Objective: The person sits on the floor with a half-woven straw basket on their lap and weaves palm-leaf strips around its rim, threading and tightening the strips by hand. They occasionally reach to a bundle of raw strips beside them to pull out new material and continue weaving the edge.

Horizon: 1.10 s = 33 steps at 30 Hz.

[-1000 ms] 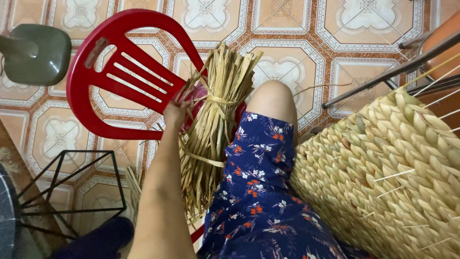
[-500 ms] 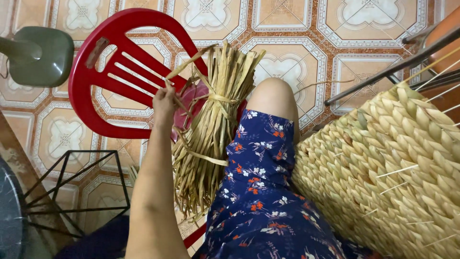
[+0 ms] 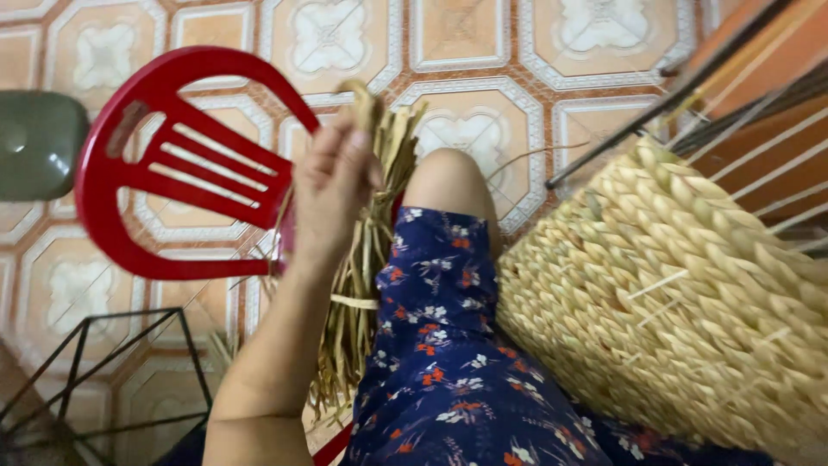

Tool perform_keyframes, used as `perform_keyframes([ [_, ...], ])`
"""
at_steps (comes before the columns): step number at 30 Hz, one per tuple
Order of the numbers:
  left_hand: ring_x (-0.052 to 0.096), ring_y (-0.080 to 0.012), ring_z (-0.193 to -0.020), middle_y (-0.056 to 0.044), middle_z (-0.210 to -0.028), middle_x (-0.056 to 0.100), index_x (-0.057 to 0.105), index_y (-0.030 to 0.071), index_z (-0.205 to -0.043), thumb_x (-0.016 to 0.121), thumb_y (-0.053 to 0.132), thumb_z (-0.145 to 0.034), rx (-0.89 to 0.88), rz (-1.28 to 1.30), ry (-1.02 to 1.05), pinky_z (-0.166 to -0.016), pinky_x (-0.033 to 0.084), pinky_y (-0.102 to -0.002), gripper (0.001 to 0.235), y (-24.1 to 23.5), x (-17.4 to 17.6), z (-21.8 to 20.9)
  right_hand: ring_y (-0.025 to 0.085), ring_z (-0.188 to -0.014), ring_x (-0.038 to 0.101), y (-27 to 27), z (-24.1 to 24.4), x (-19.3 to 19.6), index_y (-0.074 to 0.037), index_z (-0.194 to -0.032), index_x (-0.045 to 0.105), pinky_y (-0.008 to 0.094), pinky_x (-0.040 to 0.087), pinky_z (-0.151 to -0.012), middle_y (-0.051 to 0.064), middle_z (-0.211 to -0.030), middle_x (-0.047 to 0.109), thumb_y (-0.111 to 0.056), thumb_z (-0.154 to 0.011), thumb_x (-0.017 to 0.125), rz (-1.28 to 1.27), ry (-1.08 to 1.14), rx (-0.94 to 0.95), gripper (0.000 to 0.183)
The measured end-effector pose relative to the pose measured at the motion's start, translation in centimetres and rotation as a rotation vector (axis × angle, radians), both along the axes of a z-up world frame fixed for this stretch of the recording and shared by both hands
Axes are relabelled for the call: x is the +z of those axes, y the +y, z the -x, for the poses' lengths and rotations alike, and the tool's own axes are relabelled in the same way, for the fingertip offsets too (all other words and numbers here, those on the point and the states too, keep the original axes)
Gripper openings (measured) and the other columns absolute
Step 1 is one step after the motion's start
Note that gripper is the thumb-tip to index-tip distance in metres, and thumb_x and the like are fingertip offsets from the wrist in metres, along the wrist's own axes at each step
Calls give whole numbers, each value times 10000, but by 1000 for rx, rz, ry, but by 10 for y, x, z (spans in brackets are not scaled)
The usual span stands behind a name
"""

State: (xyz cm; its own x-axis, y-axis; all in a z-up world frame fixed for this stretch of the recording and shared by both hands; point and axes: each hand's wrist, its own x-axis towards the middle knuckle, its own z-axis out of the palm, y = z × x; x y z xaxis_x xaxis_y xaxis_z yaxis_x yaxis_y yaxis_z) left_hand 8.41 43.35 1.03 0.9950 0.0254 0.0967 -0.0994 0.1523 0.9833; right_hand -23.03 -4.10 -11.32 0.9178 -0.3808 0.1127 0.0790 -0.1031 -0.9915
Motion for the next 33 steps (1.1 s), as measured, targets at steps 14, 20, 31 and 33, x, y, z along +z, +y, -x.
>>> perform_keyframes([
  [14, 716, -236, -607, -71, -648, 684, 566, 158, -1385, 565, 206, -1017, -1282, -540, -135, -624, 582, -387, 370, -201, -38, 135, 155, -787, 589, 88, -109, 71, 105, -1475, 488, 291, 532, -720, 151, -974, 679, -183, -1087, 504, -581, 13, -45, 483],
  [20, 713, -240, -631, -74, -675, 704, 651, 171, -1315, 576, 233, -1023, -1400, -689, -212, -625, 571, -389, 308, -210, -60, 146, 102, -730, 553, 61, -99, 102, 72, -1394, 551, 254, 542, -679, 98, -939, 669, -156, -1063, 507, -577, -77, -181, 404],
  [31, 684, -241, -879, -133, -1001, 739, 688, 58, -1211, 591, 240, -1016, -1227, -488, -669, -960, 585, -377, 284, -311, -28, 102, 139, -699, 514, -90, 158, 103, 40, -1077, 565, 267, 395, -648, 120, -914, 588, -158, -1218, 418, 510, 96, -714, 285],
  [33, 695, -251, -943, -134, -1057, 743, 706, 37, -1166, 597, 213, -1030, -1133, -374, -779, -997, 582, -382, 248, -341, -27, 107, 139, -733, 540, -87, 158, 119, 28, -1083, 569, 273, 422, -682, 114, -936, 604, -160, -1217, 438, 551, 116, -713, 266],
])
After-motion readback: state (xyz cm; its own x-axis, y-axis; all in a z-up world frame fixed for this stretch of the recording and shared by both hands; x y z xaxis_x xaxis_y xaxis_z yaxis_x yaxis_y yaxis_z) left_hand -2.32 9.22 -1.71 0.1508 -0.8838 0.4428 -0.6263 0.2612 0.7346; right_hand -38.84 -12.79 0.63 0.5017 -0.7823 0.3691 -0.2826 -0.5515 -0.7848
